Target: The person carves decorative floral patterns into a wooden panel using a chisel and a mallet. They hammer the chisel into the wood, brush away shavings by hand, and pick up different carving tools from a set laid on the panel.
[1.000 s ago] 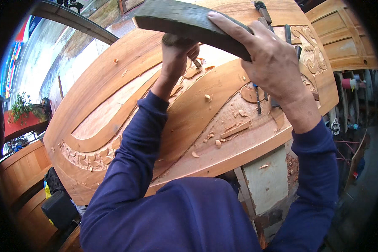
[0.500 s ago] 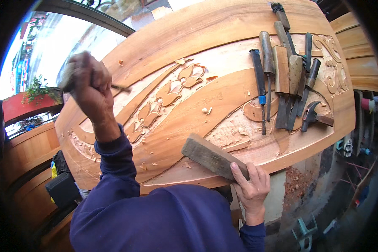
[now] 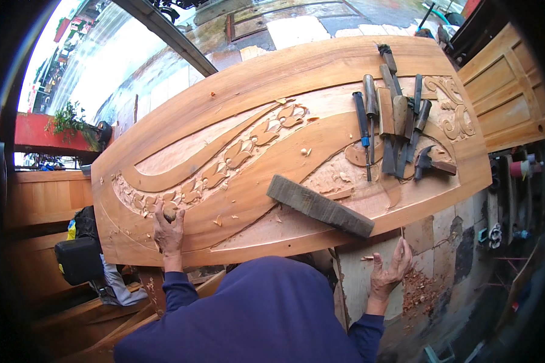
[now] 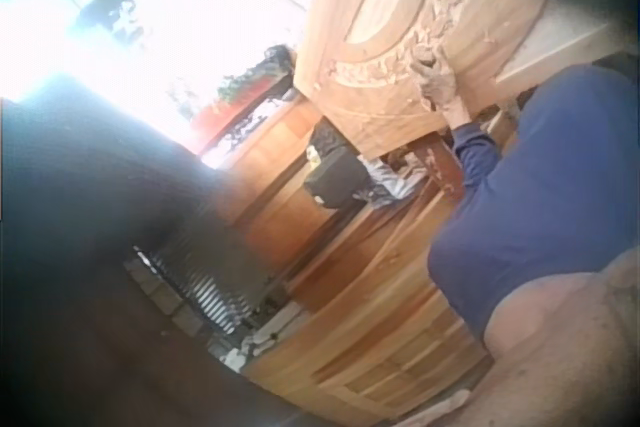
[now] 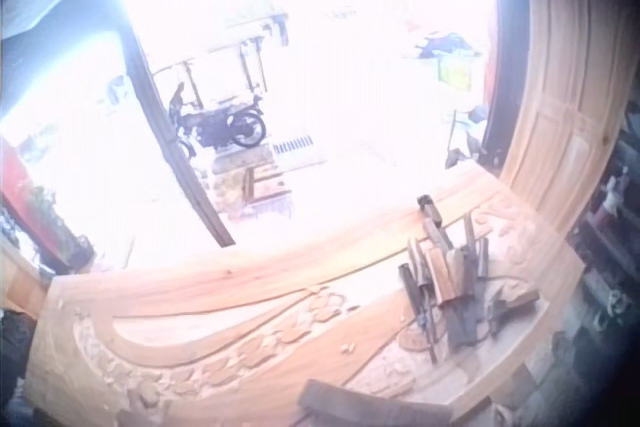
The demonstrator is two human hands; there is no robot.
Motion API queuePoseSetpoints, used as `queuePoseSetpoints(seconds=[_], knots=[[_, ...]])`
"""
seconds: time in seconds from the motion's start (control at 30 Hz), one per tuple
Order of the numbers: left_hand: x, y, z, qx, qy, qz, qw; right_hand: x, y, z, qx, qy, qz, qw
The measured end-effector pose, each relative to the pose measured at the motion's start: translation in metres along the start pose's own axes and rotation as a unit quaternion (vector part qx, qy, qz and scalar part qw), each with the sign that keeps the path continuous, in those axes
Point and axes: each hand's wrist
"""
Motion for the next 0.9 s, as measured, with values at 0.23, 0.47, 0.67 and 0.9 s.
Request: queuePoseSetpoints(seconds=[0.23, 0.47, 0.67, 0.9], knots=[[0.023, 0.021, -0.015, -0.003, -0.015, 0.015, 1.0, 0.056, -0.004, 0.013, 0.088, 0.029, -0.035, 0.995], [0.017, 0.019, -0.02, 0.072, 0.02, 0.026, 0.997, 0.05, -0.001, 0.008, 0.034, 0.065, 0.011, 0.997], [0.019, 0.019, -0.024, 0.133, 0.025, 0.057, 0.989, 0.049, 0.002, 0.006, 0.056, 0.039, 0.003, 0.998], [0.025, 0.018, -0.028, 0.163, 0.014, 0.061, 0.985, 0.05, 0.006, 0.015, 0.087, 0.04, -0.009, 0.995]])
Point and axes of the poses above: each hand's wrist, its own x-axis away from the middle knuckle, its own y-axis out of the palm, z = x × y, and after that the axes turned 6 degrees about -y, right-handed
